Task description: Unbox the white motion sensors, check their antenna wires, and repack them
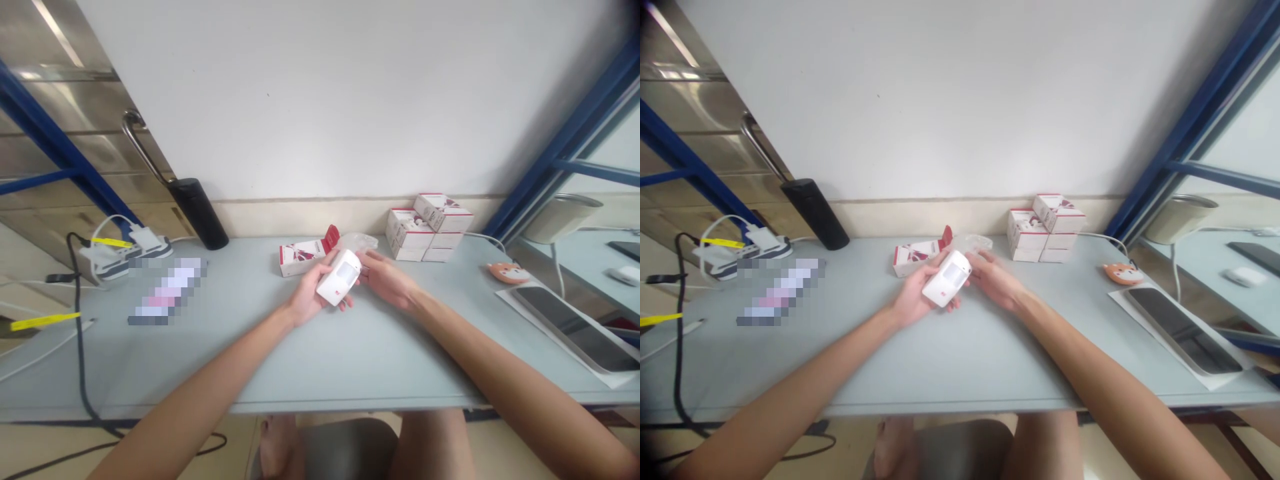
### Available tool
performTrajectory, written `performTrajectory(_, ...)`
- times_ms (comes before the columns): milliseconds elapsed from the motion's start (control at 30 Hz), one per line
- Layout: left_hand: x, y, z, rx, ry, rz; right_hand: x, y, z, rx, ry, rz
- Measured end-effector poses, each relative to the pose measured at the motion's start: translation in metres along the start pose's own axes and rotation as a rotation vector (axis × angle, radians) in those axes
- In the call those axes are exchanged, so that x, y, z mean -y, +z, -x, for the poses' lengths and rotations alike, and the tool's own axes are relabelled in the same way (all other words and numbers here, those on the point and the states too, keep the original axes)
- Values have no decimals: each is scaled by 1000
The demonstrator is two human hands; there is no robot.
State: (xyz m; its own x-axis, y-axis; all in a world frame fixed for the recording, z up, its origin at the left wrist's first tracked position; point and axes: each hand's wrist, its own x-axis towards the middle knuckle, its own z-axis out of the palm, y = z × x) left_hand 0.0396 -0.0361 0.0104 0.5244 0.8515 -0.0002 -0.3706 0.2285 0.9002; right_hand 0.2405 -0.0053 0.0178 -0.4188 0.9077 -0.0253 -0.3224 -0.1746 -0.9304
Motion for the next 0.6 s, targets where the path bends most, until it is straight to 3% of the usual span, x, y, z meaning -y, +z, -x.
performTrajectory(267,7,-6,-5,-91,36,87,2,-5,0,28,11,-62)
performTrajectory(600,-1,-1,-4,-114,13,157,-7,-15,-5,179,-10,91)
